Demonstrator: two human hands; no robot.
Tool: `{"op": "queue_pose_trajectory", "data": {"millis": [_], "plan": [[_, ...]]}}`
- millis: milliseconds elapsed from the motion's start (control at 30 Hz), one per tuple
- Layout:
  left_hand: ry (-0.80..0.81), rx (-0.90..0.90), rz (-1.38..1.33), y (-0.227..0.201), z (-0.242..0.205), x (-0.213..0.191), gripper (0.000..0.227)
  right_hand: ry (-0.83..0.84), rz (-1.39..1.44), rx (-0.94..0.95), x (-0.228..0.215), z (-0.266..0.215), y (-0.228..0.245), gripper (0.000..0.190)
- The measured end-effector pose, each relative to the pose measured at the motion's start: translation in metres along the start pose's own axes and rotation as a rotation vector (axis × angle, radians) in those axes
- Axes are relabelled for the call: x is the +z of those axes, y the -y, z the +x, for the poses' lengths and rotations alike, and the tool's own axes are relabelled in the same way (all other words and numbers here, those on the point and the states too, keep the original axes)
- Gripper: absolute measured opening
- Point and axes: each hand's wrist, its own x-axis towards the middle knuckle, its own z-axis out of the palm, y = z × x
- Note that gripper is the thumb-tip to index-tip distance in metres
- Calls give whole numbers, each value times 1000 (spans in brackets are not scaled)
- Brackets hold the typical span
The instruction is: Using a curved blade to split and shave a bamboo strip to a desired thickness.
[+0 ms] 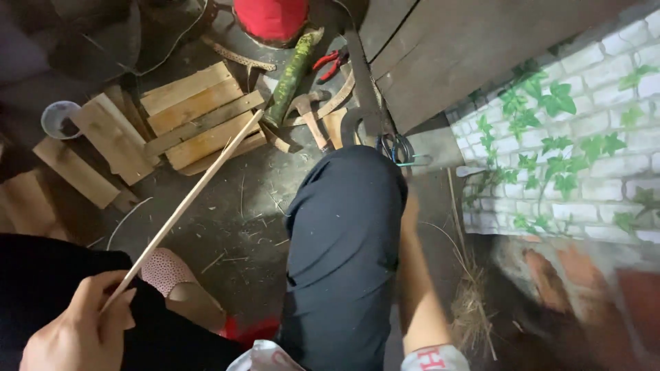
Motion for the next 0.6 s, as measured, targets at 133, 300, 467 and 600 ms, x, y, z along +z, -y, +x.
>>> {"op": "queue_pose_trajectory", "data": {"millis": [133, 300, 467, 600], "plan": [[101, -55, 26, -3, 18, 4, 36, -35, 147, 135, 100, -49, 12, 13], [146, 267, -159, 1, 25, 17, 42, -44, 304, 284, 141, -118, 64, 10], [137, 247, -317, -10, 24, 31, 7, 1, 458, 386, 131, -172, 121, 12], [18, 175, -260, -17, 17, 21, 21, 71, 569, 467, 84, -196, 165, 17]]}}
